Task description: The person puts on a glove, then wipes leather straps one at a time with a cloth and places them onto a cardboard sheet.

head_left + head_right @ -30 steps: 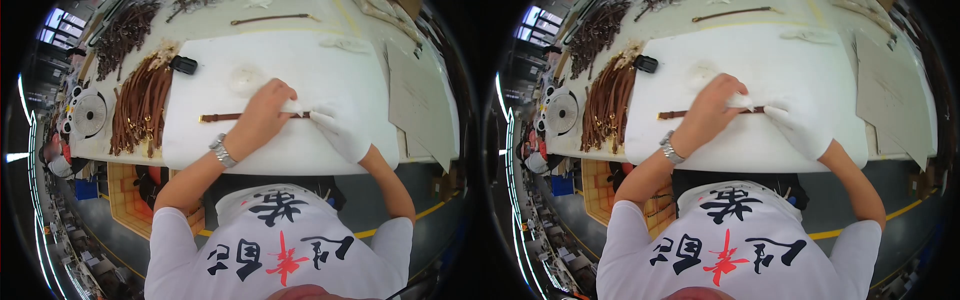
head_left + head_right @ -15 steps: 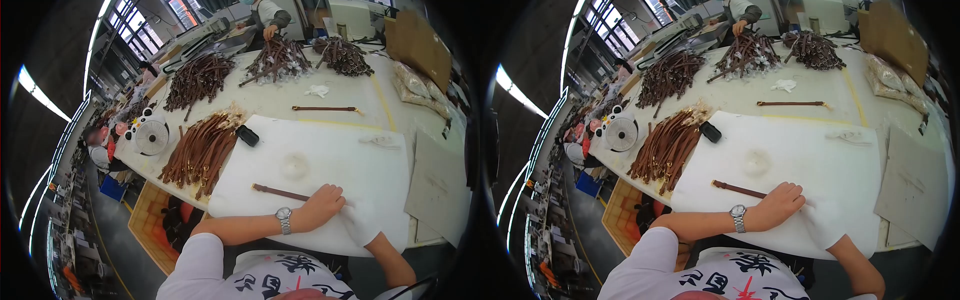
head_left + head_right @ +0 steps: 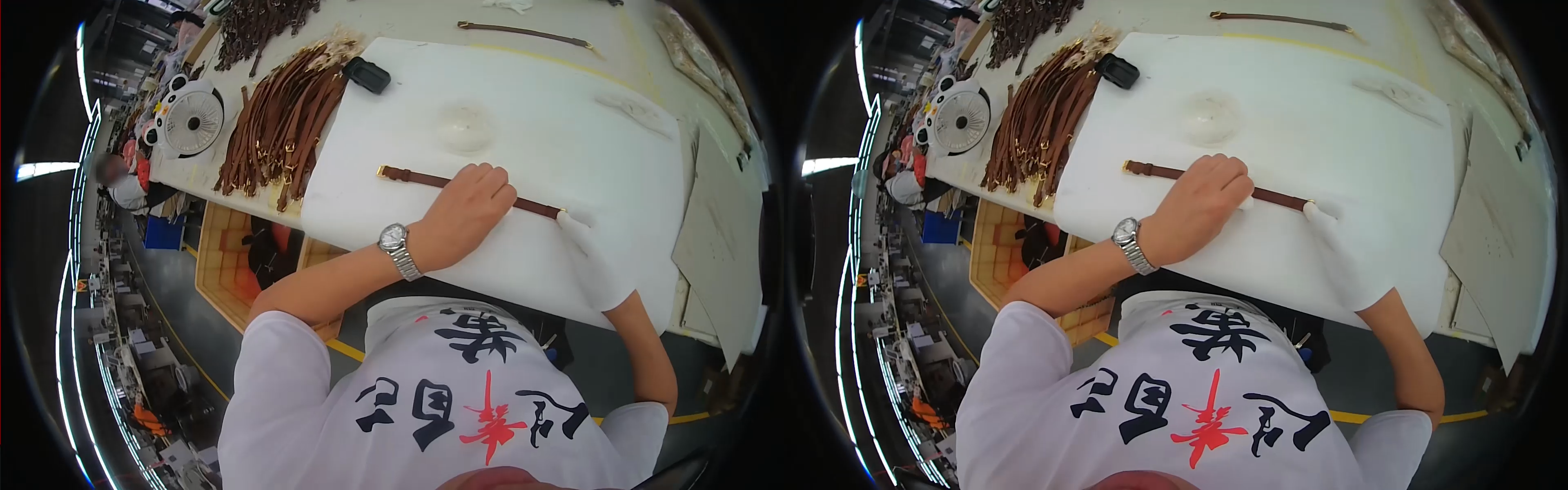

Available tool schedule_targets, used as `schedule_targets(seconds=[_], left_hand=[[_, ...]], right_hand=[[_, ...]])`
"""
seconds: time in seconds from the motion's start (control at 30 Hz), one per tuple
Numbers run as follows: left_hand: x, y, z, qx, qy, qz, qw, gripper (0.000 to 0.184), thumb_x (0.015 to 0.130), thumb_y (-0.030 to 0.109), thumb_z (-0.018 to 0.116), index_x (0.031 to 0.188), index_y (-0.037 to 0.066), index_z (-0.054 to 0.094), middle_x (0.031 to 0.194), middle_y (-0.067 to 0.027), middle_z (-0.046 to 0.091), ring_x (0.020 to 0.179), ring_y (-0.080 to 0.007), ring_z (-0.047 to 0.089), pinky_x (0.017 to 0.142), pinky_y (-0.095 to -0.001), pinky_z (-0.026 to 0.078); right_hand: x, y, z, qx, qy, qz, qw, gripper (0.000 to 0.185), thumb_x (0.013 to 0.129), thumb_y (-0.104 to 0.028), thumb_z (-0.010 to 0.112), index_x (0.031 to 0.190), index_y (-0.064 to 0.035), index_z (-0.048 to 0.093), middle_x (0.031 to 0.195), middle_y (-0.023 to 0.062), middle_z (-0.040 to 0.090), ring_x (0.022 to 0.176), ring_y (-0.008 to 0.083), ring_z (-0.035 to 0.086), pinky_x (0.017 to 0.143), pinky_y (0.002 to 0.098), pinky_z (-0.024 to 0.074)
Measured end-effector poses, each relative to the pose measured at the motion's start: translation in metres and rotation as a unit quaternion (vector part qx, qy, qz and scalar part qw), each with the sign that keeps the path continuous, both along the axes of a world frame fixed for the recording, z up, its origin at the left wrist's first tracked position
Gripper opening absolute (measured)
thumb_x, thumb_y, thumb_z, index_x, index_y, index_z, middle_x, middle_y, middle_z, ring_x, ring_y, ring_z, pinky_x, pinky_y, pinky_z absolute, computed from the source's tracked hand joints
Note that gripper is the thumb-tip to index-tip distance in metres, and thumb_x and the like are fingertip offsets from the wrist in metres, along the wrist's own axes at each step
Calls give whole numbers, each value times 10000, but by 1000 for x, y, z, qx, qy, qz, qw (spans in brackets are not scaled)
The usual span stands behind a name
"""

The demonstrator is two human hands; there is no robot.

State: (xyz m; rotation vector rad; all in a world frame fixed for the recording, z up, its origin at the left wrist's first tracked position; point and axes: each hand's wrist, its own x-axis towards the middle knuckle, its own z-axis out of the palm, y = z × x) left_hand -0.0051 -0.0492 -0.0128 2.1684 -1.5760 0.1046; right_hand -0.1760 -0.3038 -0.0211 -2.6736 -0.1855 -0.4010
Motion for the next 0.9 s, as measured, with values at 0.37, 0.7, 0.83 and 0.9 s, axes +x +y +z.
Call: schedule_targets(seconds=[0.37, 0.7, 0.83, 0.9], left_hand=[[20, 70, 0, -34, 9, 106, 994, 283, 824, -87, 756, 1077, 35, 724, 1070, -126, 713, 1033, -352, 680, 902, -434, 560], [55, 95, 12, -9, 96, 169, 981, 208, 848, -91, 743, 1030, 10, 742, 1008, -132, 722, 984, -336, 703, 891, -406, 571], [68, 107, 27, 30, 21, 172, 984, 186, 841, -79, 743, 1004, 7, 720, 984, -139, 693, 988, -356, 675, 889, -455, 560], [78, 107, 34, 67, 13, 187, 980, 177, 842, -63, 742, 996, 14, 699, 1001, -138, 679, 1000, -372, 652, 890, -495, 546]], right_hand=[[-2, 2, -1, -29, -41, 7, 999, 249, 917, 18, 739, 1162, 23, 782, 986, 179, 750, 852, 358, 698, 735, 468, 551], [-2, 1, 0, -39, -43, 12, 998, 274, 908, 48, 751, 1180, 25, 779, 1030, 171, 768, 900, 365, 705, 770, 443, 559], [0, -1, 3, -52, -106, 28, 993, 278, 907, 42, 765, 1184, 16, 788, 1039, 172, 775, 916, 361, 714, 767, 431, 558], [-1, 1, 4, -68, -95, 15, 993, 309, 905, 38, 782, 1212, -4, 792, 1047, 168, 780, 926, 356, 716, 778, 426, 562]])
